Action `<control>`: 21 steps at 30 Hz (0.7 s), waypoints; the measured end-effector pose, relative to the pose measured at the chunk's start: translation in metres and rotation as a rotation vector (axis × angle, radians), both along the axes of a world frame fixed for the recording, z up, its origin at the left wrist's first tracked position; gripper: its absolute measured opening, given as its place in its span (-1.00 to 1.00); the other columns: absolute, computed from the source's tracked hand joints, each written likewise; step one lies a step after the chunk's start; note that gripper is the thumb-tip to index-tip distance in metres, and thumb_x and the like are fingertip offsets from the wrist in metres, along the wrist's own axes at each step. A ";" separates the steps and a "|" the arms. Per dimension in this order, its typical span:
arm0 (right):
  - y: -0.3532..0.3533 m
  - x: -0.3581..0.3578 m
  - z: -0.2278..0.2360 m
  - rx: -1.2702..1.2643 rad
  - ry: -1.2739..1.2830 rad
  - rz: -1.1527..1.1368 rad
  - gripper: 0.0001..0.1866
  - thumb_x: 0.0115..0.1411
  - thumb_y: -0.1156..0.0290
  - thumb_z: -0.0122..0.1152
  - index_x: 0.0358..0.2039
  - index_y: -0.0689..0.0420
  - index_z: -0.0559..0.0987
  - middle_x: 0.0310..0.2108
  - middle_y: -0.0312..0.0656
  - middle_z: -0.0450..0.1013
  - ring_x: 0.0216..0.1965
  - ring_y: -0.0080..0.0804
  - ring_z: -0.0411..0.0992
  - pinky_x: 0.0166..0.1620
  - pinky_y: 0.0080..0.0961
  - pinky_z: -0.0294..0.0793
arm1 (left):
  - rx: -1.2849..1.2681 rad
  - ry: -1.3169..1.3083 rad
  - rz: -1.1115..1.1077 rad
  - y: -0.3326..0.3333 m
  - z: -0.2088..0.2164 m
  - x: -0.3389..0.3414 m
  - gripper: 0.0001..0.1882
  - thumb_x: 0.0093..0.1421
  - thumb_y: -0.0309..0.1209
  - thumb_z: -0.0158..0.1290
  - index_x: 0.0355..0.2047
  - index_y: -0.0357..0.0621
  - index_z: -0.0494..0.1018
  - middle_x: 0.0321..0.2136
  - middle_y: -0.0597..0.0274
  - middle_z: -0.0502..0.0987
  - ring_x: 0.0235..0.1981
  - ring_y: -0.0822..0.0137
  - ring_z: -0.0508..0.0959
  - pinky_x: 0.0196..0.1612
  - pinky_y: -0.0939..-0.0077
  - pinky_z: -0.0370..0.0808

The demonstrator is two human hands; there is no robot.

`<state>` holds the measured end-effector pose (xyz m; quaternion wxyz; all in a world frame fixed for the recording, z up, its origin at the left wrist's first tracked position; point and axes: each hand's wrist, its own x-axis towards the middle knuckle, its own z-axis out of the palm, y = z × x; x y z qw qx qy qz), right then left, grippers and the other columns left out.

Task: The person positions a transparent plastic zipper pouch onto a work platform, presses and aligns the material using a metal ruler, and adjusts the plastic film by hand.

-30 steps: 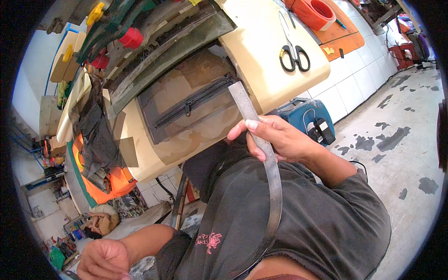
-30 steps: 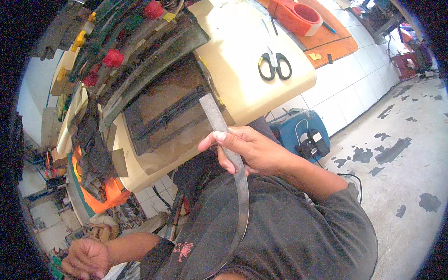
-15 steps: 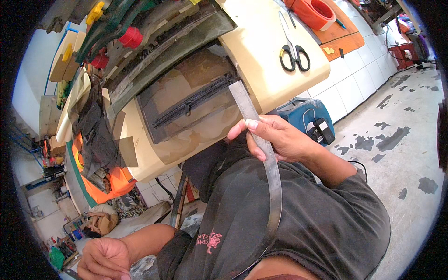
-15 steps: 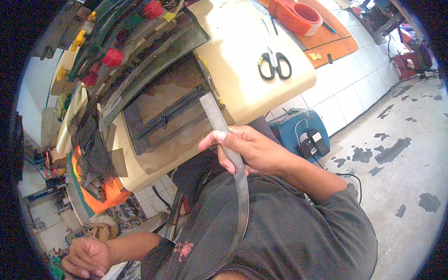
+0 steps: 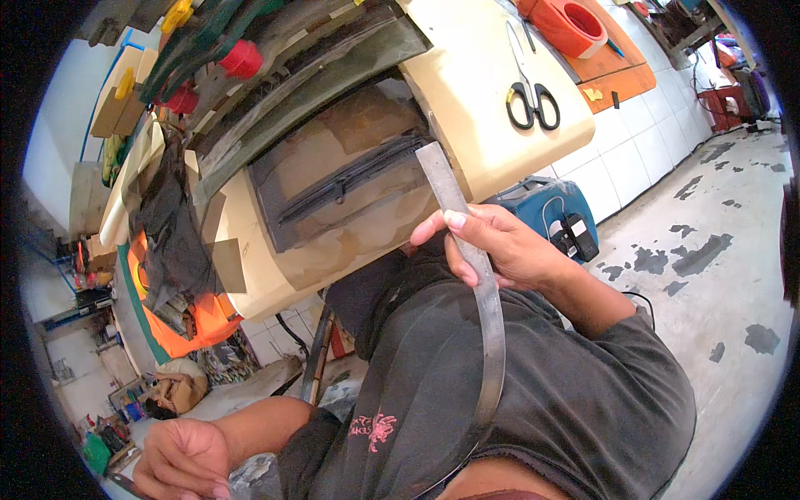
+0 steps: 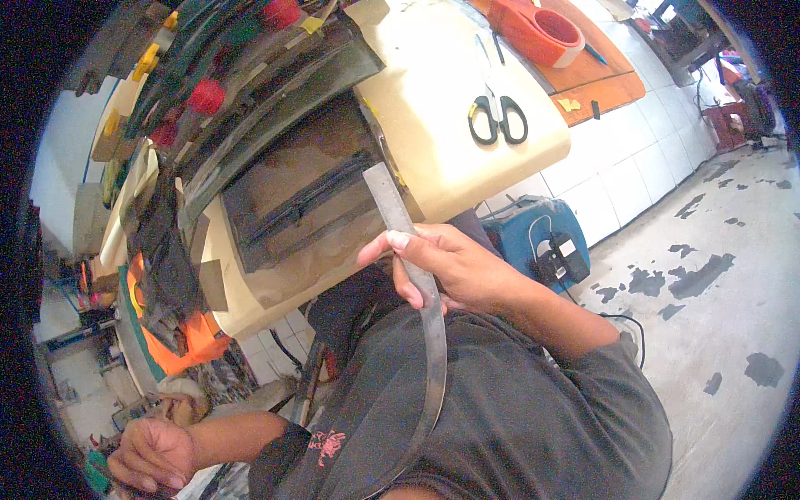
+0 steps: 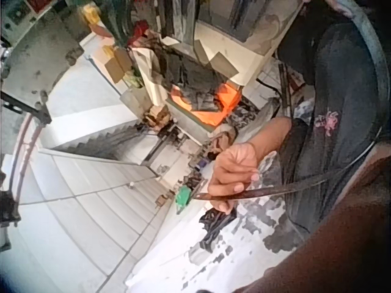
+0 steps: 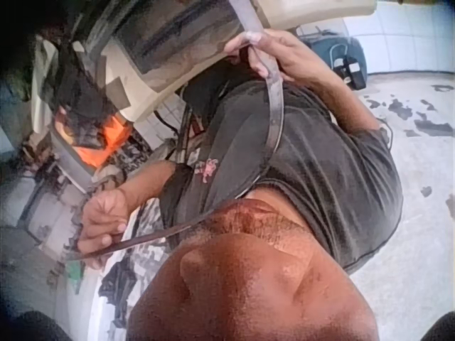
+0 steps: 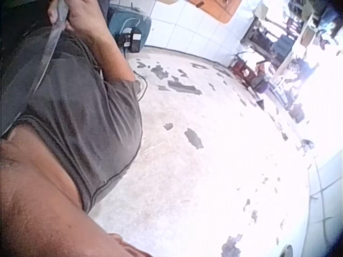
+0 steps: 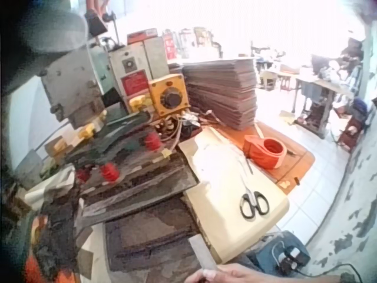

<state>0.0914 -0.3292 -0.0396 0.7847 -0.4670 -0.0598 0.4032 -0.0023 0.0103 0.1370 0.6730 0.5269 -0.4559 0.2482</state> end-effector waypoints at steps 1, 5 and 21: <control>0.000 0.000 0.001 -0.001 0.004 0.000 -0.45 0.52 -0.03 -0.22 0.09 0.21 0.49 -0.64 -0.38 0.41 -0.75 -0.73 0.22 -0.69 -0.74 0.14 | 0.000 0.000 0.005 0.000 0.000 0.000 -0.72 0.47 -0.26 -0.12 0.04 -0.13 0.40 -0.35 0.24 0.40 -0.66 0.47 0.48 -0.53 0.65 0.50; -0.001 0.001 0.004 -0.042 -0.005 0.010 -0.46 0.52 -0.01 -0.23 0.10 0.20 0.49 -0.64 -0.37 0.42 -0.76 -0.74 0.21 -0.69 -0.75 0.15 | -0.006 0.010 0.005 0.000 0.001 0.000 -0.71 0.48 -0.23 -0.16 0.03 -0.12 0.41 -0.34 0.22 0.42 -0.65 0.45 0.48 -0.53 0.63 0.52; -0.001 0.001 0.012 -0.060 0.029 -0.003 -0.48 0.54 0.05 -0.25 0.11 0.23 0.47 -0.64 -0.34 0.43 -0.81 -0.73 0.19 -0.74 -0.76 0.15 | -0.033 -0.002 0.012 0.003 0.000 0.002 -0.68 0.48 -0.25 -0.17 0.04 -0.16 0.46 -0.34 0.19 0.42 -0.66 0.46 0.47 -0.55 0.63 0.50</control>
